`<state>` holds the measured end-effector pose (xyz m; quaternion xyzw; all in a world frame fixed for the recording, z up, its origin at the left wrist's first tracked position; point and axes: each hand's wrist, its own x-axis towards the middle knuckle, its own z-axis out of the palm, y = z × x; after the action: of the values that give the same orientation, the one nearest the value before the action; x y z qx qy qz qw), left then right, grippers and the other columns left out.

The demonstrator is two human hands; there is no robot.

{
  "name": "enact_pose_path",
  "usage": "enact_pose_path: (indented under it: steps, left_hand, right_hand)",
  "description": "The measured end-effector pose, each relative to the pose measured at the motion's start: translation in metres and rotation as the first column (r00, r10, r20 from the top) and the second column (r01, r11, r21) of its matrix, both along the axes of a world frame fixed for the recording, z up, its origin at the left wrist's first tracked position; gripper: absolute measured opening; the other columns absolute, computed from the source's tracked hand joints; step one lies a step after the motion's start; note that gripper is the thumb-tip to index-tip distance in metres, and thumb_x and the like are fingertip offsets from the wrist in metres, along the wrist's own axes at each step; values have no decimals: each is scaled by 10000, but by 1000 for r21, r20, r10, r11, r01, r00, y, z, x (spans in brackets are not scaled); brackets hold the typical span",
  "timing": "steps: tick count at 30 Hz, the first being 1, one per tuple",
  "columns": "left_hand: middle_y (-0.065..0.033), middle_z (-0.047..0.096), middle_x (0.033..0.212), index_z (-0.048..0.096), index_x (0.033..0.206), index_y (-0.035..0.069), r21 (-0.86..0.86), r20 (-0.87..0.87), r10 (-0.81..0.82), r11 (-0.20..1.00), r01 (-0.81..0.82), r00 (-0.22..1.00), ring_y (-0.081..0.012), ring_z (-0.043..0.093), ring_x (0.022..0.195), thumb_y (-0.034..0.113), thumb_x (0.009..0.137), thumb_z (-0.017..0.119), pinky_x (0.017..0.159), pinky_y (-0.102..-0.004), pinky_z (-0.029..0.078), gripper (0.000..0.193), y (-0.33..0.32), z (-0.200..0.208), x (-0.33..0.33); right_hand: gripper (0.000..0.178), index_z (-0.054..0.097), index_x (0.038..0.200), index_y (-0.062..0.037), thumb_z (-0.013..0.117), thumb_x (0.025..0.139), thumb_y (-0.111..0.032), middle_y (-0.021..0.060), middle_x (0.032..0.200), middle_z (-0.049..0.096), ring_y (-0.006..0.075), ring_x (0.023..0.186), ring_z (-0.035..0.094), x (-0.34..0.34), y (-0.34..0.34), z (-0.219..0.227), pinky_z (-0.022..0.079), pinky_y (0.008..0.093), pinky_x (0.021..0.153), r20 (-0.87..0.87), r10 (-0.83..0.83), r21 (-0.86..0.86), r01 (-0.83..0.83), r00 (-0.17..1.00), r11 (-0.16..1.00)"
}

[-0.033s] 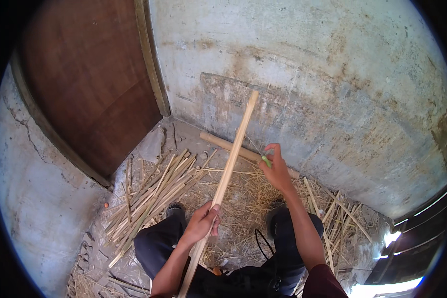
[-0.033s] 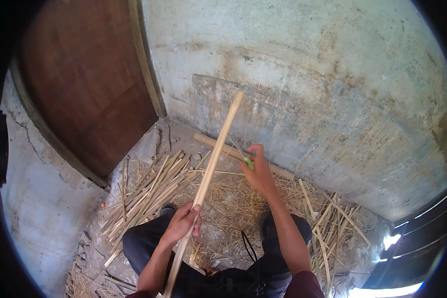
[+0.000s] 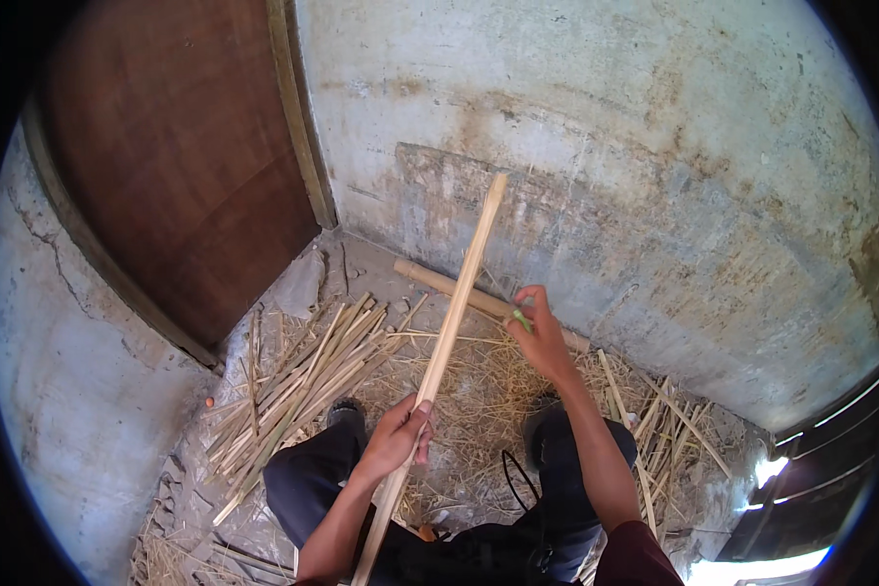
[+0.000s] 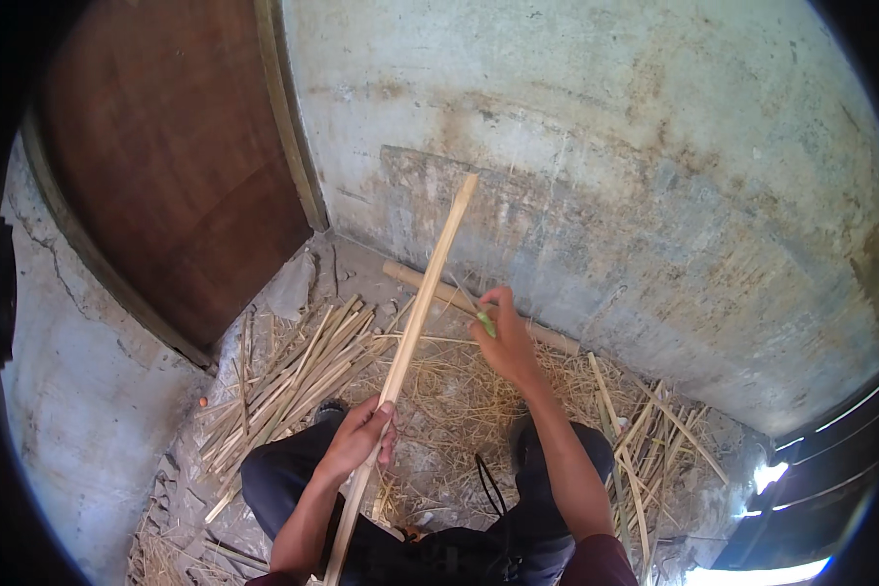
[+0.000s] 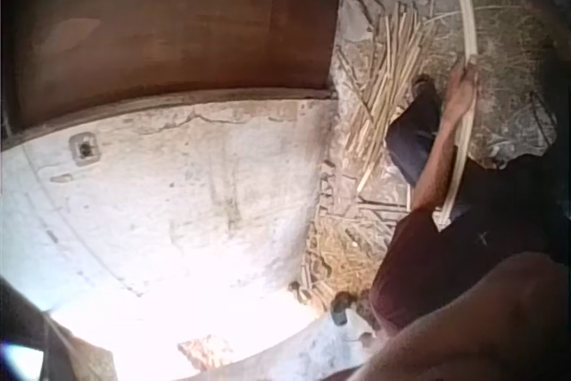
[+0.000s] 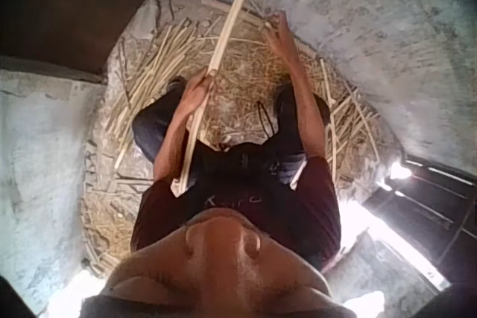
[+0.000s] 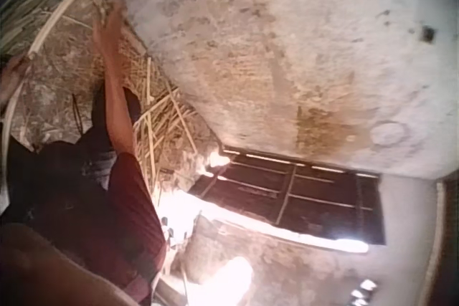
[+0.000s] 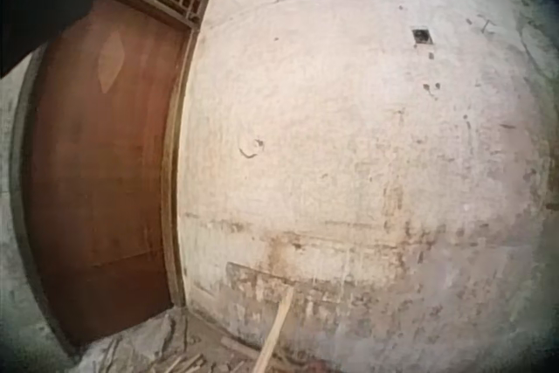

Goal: The person uses a knife to peel long, thin strips from a bamboo stalk, then gathers the strips by hand.

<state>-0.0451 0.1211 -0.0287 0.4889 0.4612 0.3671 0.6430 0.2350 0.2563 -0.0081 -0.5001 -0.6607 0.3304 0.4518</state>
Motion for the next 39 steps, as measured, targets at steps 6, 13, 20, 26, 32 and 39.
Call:
enact_pose_path:
  steps: [6,13,20,26,32,39]
  left_hand:
    - [2,430,662,543,1024,51,-79,51,57,995,-53,997,-106,418,473,335,1171,433,471,-275,388,338,-1,10,-3]
    - [7,417,641,544,1015,59,-131,86,59,990,-47,995,-107,392,463,373,1163,433,472,-271,356,365,1,18,-1]
    - [-2,433,596,525,948,75,-199,215,94,979,-50,972,-134,435,441,393,1154,425,457,-272,381,391,1,12,-4]
    - [15,427,570,520,888,76,-146,176,-45,987,72,983,-110,444,450,367,1120,505,436,-272,362,373,3,10,-6]
    - [28,394,547,492,809,101,-145,226,-91,981,126,970,-109,405,424,331,1112,499,443,-272,356,381,3,12,-2]
    - [35,337,522,398,780,141,-157,172,-122,976,150,978,-94,340,396,400,1095,449,400,-260,274,411,3,22,4]
  right_hand:
    - [221,565,1220,-93,666,1036,-163,130,981,712,225,735,664,-39,-37,24,501,383,661,240,208,85,-234,948,968]
    - [256,601,1217,-81,710,1015,-195,102,1019,728,260,752,695,-43,-48,8,527,376,667,324,242,226,-323,915,919]
    - [282,589,1246,-98,705,993,-143,101,978,726,262,726,693,-48,-64,17,513,396,636,344,344,67,-388,874,919]
    - [361,525,1300,-93,674,971,-89,108,825,647,272,637,644,-53,-64,18,464,421,586,242,304,40,-323,921,946]
    - [343,554,1215,-65,641,886,-20,139,865,698,344,683,674,-53,-47,-16,494,450,627,336,213,190,-287,918,939]
    - [375,527,1207,-83,651,859,-21,165,870,701,396,771,698,-62,-52,-4,522,490,663,356,172,194,-253,919,948]
